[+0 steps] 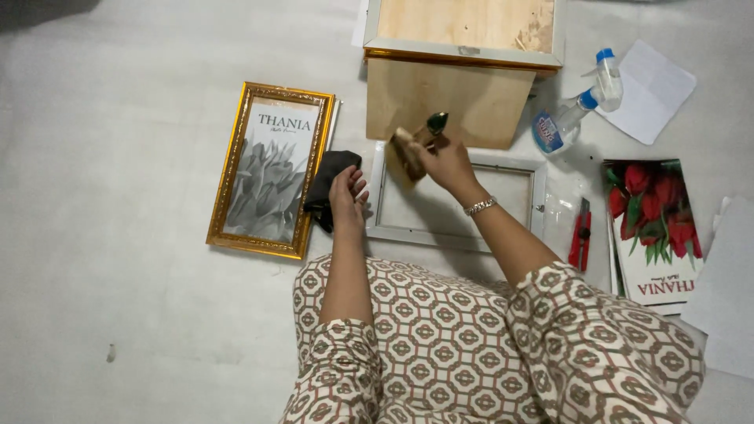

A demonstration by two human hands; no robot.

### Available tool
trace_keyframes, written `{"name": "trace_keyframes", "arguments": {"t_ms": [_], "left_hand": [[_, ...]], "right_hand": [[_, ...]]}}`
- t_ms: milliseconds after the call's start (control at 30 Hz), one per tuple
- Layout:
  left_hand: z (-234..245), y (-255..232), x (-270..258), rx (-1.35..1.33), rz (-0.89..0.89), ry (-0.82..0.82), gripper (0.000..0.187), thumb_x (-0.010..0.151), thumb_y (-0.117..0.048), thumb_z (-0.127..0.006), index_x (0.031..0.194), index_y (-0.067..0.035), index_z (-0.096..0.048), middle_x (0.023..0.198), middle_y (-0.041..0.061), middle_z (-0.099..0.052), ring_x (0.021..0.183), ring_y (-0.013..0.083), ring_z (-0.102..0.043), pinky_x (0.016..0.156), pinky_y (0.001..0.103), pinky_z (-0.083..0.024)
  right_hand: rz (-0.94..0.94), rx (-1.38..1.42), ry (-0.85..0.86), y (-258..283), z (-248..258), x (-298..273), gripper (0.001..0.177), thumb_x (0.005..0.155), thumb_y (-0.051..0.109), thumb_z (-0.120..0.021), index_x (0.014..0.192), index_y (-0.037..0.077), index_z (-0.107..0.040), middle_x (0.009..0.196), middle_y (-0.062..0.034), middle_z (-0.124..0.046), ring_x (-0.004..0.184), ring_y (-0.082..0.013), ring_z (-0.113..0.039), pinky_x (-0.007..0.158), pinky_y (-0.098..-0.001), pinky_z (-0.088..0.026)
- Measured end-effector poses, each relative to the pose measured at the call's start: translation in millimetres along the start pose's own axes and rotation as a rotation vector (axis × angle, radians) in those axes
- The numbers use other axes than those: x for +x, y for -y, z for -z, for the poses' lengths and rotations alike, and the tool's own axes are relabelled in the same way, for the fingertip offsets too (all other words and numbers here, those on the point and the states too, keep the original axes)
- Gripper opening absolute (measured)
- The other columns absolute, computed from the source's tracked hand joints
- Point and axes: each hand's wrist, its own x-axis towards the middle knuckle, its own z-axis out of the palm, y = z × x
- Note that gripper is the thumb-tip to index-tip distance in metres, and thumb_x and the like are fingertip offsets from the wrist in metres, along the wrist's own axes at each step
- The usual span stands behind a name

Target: Disassembling a picture frame, applying a liquid to the interior with a brush, and reassembling the components.

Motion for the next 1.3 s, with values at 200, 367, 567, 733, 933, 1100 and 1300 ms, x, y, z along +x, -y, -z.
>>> {"name": "trace_keyframes", "arguments": {"t_ms": [200, 367, 567, 733, 933, 1100, 1300], "left_hand": [[-1, 7, 8, -0.009, -0.006, -0.002, 0.035, 0.090, -0.037, -0.067, 0.116, -0.014, -0.070, 0.109, 0.005, -0.071, 0.086, 0.0165, -0.064, 0.070, 0.030, -0.056], [4, 11, 14, -0.018, 0.004, -0.017, 0.034, 0.089, -0.038, -0.068, 0.114, -0.015, -0.071, 0.106, 0.004, -0.071, 0.084, 0.0160, -0.064, 0.069, 0.030, -0.056], [2, 7, 10, -0.026, 0.014, -0.015, 0.033, 0.090, -0.037, -0.067, 0.114, -0.015, -0.070, 0.105, 0.003, -0.071, 0.083, 0.0146, -0.064, 0.068, 0.029, -0.055], [5, 9, 12, -0.032, 0.016, -0.018, 0.033, 0.091, -0.038, -0.067, 0.115, -0.015, -0.070, 0.105, 0.003, -0.071, 0.083, 0.0149, -0.064, 0.069, 0.029, -0.055], [4, 5, 8, -0.036, 0.039, -0.015, 0.032, 0.090, -0.037, -0.067, 0.113, -0.016, -0.070, 0.103, 0.002, -0.071, 0.080, 0.0139, -0.065, 0.066, 0.027, -0.055], [-1, 2, 3, -0.026, 0.036, 0.009, 0.032, 0.089, -0.038, -0.068, 0.112, -0.015, -0.070, 0.102, 0.002, -0.071, 0.080, 0.0138, -0.065, 0.064, 0.026, -0.055], [7, 11, 14, 0.000, 0.045, 0.021, 0.033, 0.090, -0.040, -0.068, 0.112, -0.016, -0.072, 0.101, 0.002, -0.072, 0.079, 0.0148, -0.066, 0.065, 0.028, -0.056]], "right_hand": [[-0.085, 0.105, 0.421, -11, -7, -23, 0.034, 0.089, 0.033, -0.072, 0.103, 0.003, -0.076, 0.103, -0.0206, -0.077, 0.106, -0.0423, -0.070, 0.094, -0.0553, -0.055], [-0.029, -0.078, 0.135, -1, 4, 4, 0.033, 0.097, 0.039, -0.069, 0.103, 0.006, -0.072, 0.094, -0.0168, -0.076, 0.096, -0.0401, -0.073, 0.086, -0.0533, -0.057], [-0.002, 0.232, 0.445, 10, 20, -15, 0.027, 0.093, 0.027, -0.073, 0.104, 0.002, -0.074, 0.102, -0.0201, -0.076, 0.102, -0.0390, -0.072, 0.088, -0.0491, -0.058], [-0.056, 0.290, 0.450, -43, 34, -4, 0.022, 0.092, 0.010, -0.069, 0.108, -0.005, -0.072, 0.109, -0.0279, -0.072, 0.105, -0.0419, -0.069, 0.091, -0.0501, -0.056], [0.092, 0.004, 0.025, -49, 86, -23, 0.012, 0.104, 0.024, -0.074, 0.104, 0.012, -0.071, 0.103, -0.0099, -0.071, 0.099, -0.0312, -0.073, 0.080, -0.0394, -0.061], [-0.080, 0.028, 0.361, -65, 89, -78, 0.025, 0.089, 0.021, -0.064, 0.100, 0.000, -0.072, 0.099, -0.0256, -0.074, 0.100, -0.0473, -0.069, 0.085, -0.0565, -0.056], [-0.070, -0.047, -0.116, -108, 92, -32, 0.029, 0.102, 0.030, -0.074, 0.113, 0.005, -0.066, 0.097, -0.0208, -0.073, 0.096, -0.0417, -0.071, 0.079, -0.0566, -0.057]]}}
